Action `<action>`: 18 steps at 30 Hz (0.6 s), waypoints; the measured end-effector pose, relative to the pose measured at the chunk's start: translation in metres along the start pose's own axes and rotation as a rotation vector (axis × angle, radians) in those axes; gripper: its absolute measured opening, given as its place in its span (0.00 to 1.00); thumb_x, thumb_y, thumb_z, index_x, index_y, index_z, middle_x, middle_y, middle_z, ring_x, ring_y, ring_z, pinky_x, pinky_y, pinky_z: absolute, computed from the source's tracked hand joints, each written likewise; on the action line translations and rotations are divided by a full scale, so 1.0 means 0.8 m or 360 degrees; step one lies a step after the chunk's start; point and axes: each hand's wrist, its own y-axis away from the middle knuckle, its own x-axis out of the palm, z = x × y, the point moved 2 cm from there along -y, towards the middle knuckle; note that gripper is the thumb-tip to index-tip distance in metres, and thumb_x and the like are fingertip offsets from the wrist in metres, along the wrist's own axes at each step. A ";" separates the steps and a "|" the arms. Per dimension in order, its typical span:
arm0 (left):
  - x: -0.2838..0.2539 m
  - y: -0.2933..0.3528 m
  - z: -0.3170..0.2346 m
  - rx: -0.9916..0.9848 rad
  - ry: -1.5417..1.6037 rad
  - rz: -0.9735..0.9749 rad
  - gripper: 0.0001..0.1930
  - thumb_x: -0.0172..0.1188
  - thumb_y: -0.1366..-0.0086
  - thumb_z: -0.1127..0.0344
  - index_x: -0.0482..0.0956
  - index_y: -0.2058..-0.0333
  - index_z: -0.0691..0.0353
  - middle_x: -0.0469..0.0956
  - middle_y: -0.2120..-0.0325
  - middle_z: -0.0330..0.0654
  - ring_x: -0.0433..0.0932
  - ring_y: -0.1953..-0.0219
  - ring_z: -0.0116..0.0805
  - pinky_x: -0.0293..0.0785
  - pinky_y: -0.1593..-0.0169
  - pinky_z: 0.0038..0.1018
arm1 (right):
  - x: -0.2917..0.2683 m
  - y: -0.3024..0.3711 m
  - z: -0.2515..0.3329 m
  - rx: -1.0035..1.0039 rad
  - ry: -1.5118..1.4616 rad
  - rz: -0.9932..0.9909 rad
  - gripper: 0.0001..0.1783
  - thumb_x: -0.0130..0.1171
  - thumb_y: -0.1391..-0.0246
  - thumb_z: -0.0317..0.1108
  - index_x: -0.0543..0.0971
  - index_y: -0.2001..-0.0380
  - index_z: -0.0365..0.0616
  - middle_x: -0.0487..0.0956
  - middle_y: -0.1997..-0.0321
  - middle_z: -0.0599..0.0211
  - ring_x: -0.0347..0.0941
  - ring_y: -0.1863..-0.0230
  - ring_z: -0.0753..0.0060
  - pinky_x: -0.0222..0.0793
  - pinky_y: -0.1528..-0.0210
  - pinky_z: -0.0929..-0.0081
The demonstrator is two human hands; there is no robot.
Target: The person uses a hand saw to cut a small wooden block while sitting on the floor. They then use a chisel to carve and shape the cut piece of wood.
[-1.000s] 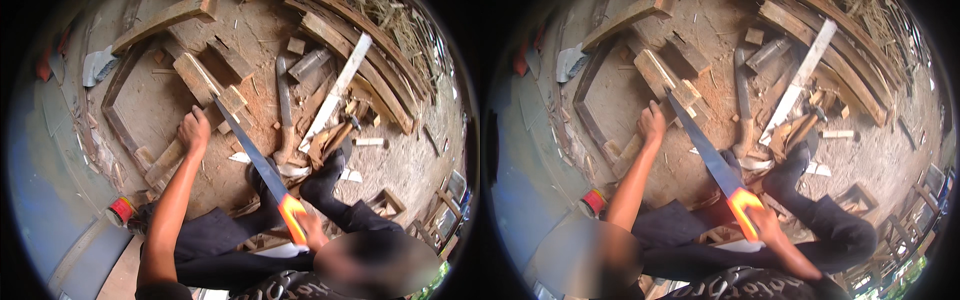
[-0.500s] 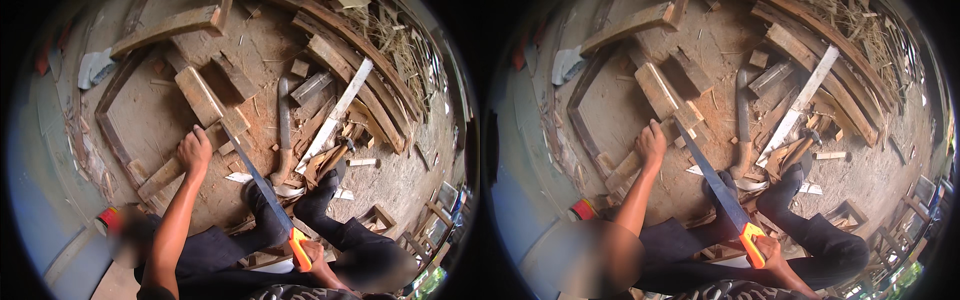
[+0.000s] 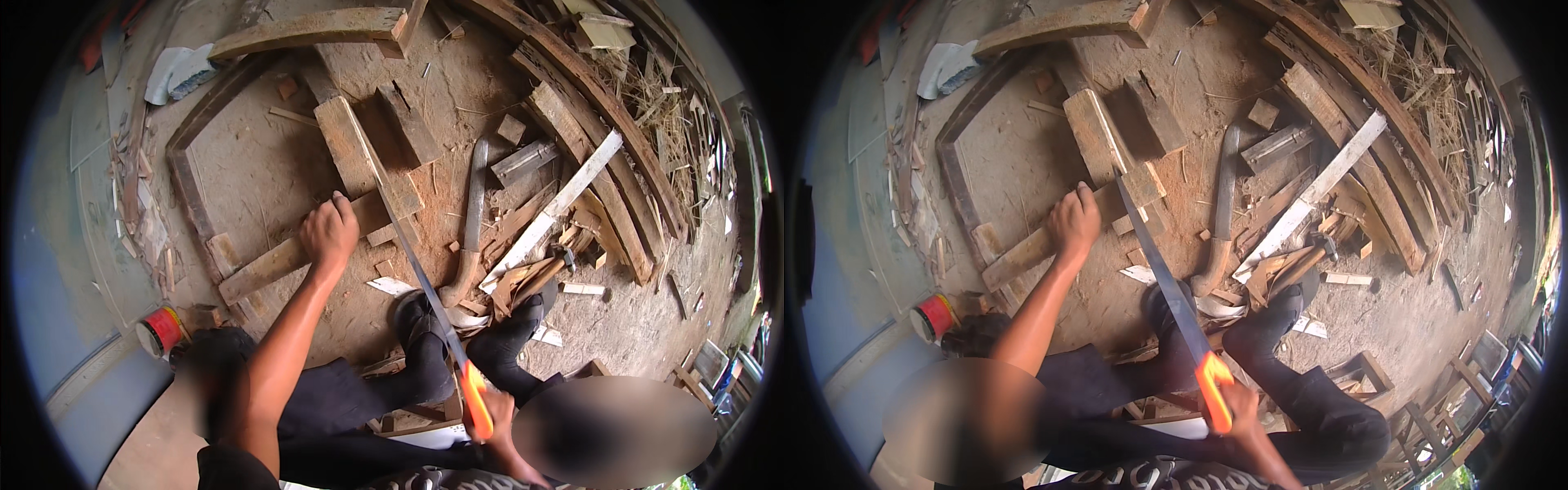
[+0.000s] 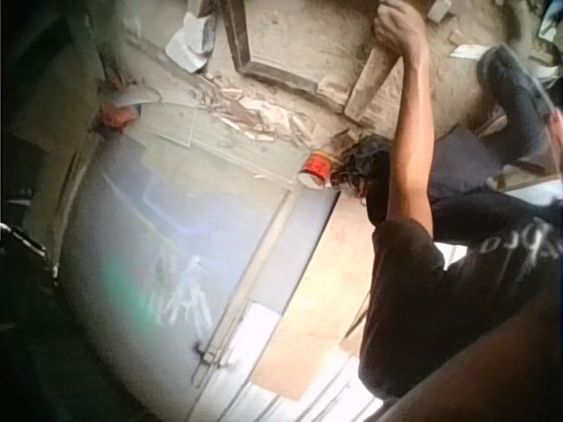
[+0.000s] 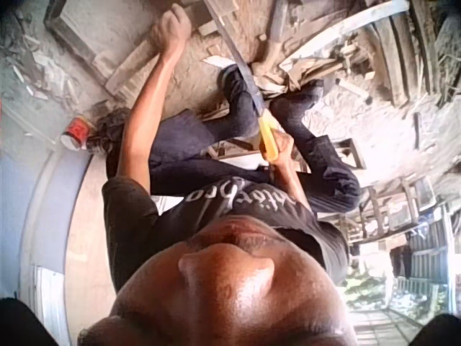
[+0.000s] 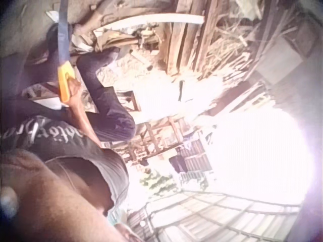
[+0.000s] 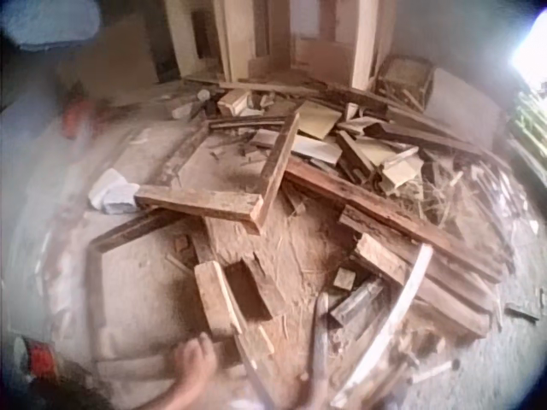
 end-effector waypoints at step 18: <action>0.004 0.000 -0.011 0.0088 0.0029 -0.0164 0.26 0.43 0.29 0.56 0.83 0.78 0.65 0.83 0.73 0.59 0.83 0.67 0.63 0.77 0.56 0.51 | 0.047 -0.214 0.015 -0.0128 -0.0326 -0.0197 0.13 0.69 0.59 0.37 0.82 0.69 0.44 0.81 0.74 0.51 0.80 0.73 0.48 0.76 0.70 0.60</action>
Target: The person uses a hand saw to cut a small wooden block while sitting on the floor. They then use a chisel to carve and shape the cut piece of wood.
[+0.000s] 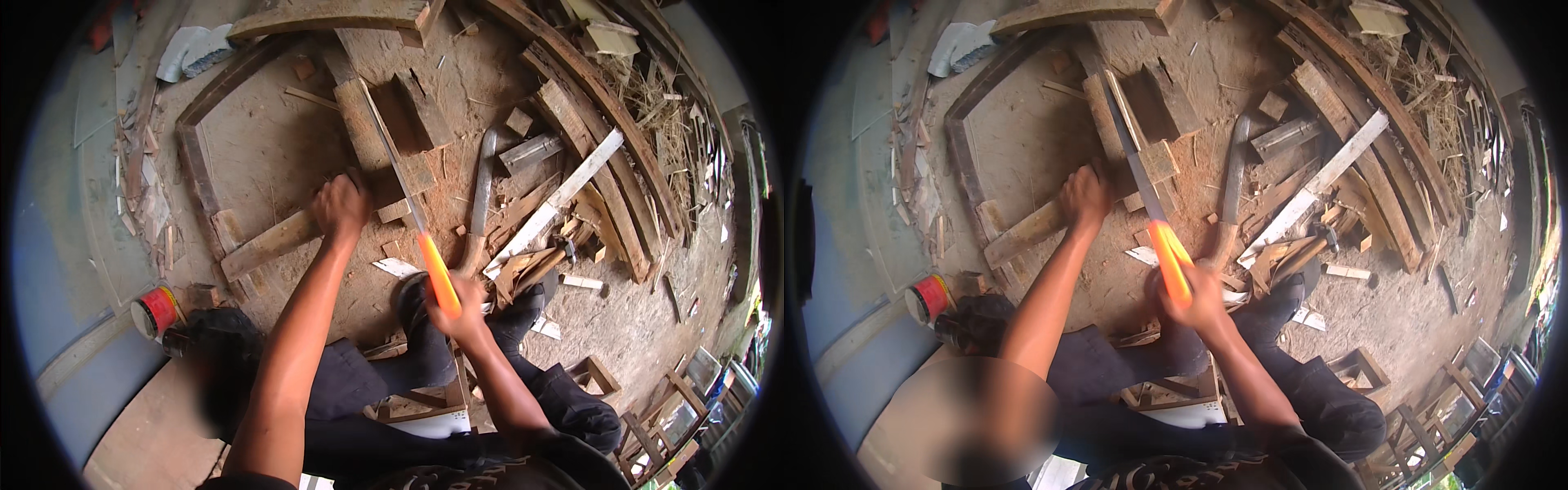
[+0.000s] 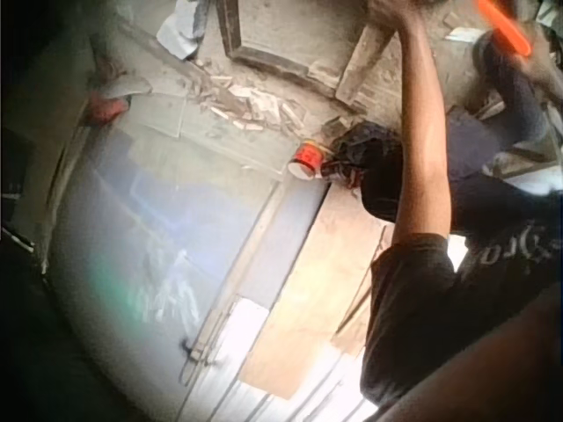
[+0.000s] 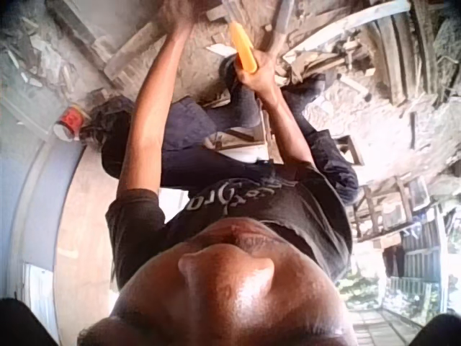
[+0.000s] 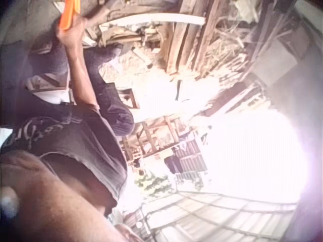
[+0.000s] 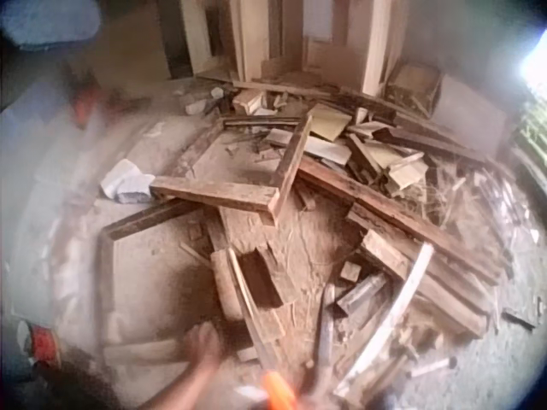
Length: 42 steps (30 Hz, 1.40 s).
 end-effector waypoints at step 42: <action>0.001 -0.012 0.009 0.0031 0.0385 -0.0022 0.17 0.54 0.39 0.60 0.86 0.82 0.58 0.83 0.79 0.52 0.84 0.79 0.47 0.78 0.59 0.45 | 0.030 -0.085 0.022 -0.0030 -0.0150 -0.0240 0.12 0.55 0.43 0.25 0.73 0.81 0.38 0.69 0.85 0.76 0.63 0.82 0.86 0.57 0.81 0.79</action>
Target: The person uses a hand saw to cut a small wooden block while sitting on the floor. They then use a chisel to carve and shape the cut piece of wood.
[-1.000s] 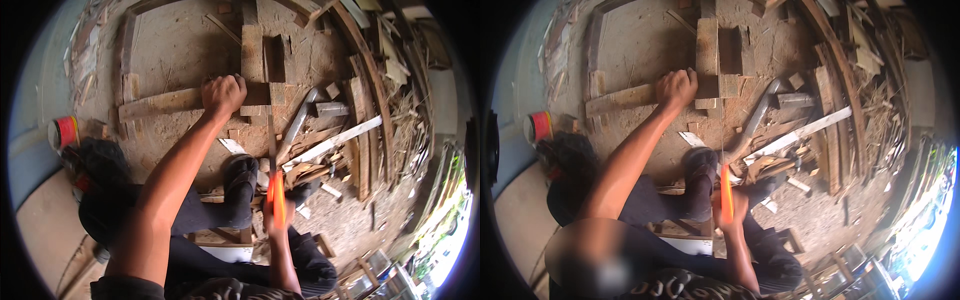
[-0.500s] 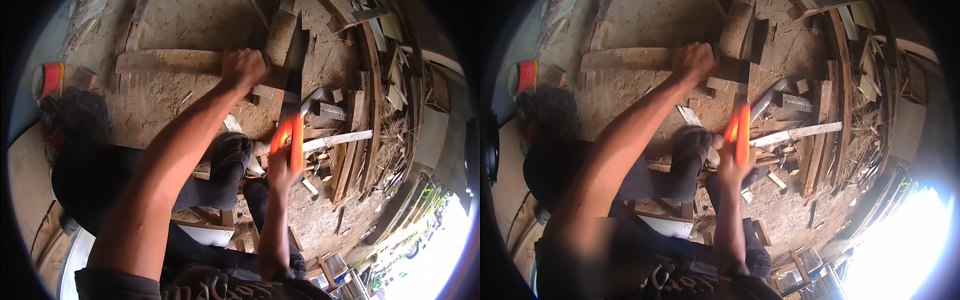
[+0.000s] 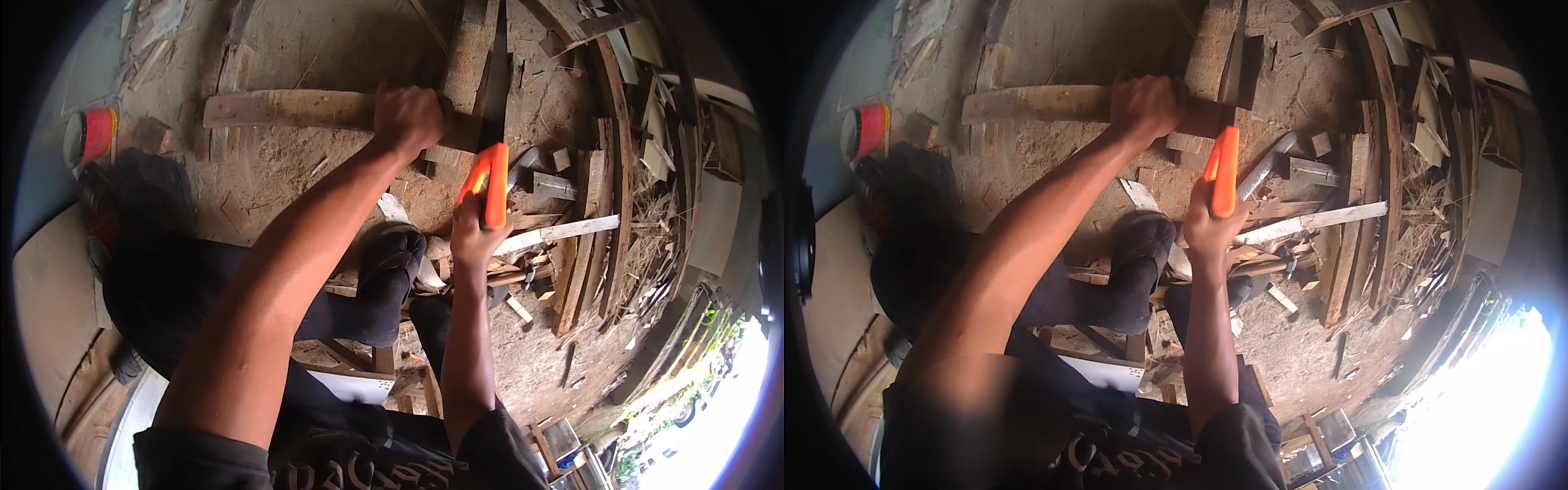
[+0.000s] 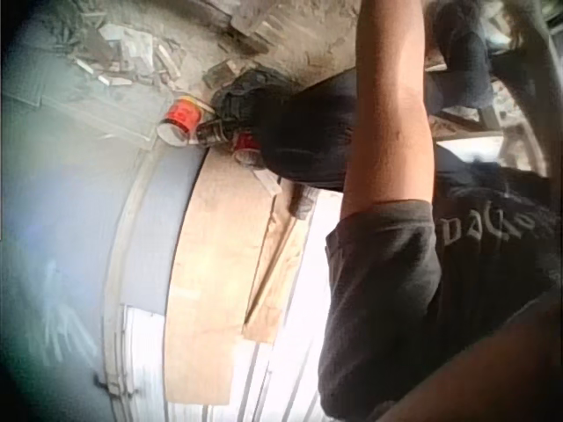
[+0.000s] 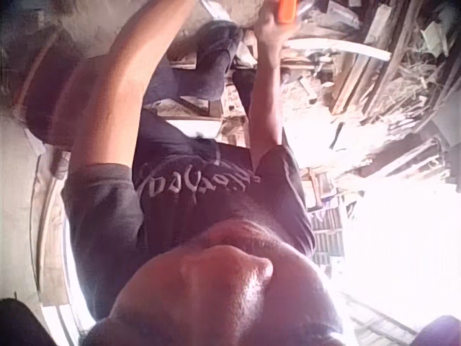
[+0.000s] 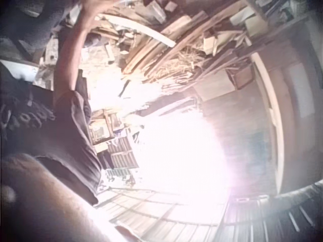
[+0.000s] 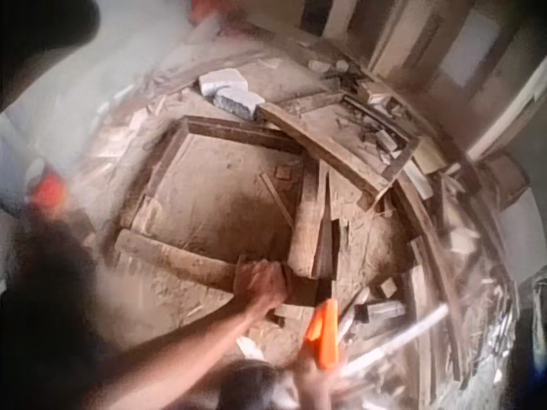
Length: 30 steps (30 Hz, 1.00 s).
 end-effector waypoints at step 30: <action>-0.016 -0.008 -0.007 -0.0291 -0.0073 0.0179 0.24 0.49 0.32 0.53 0.87 0.78 0.61 0.83 0.75 0.56 0.86 0.68 0.57 0.82 0.57 0.47 | -0.022 0.045 -0.015 0.0183 0.0001 0.0209 0.07 0.60 0.53 0.28 0.74 0.81 0.39 0.72 0.85 0.58 0.69 0.84 0.67 0.67 0.76 0.68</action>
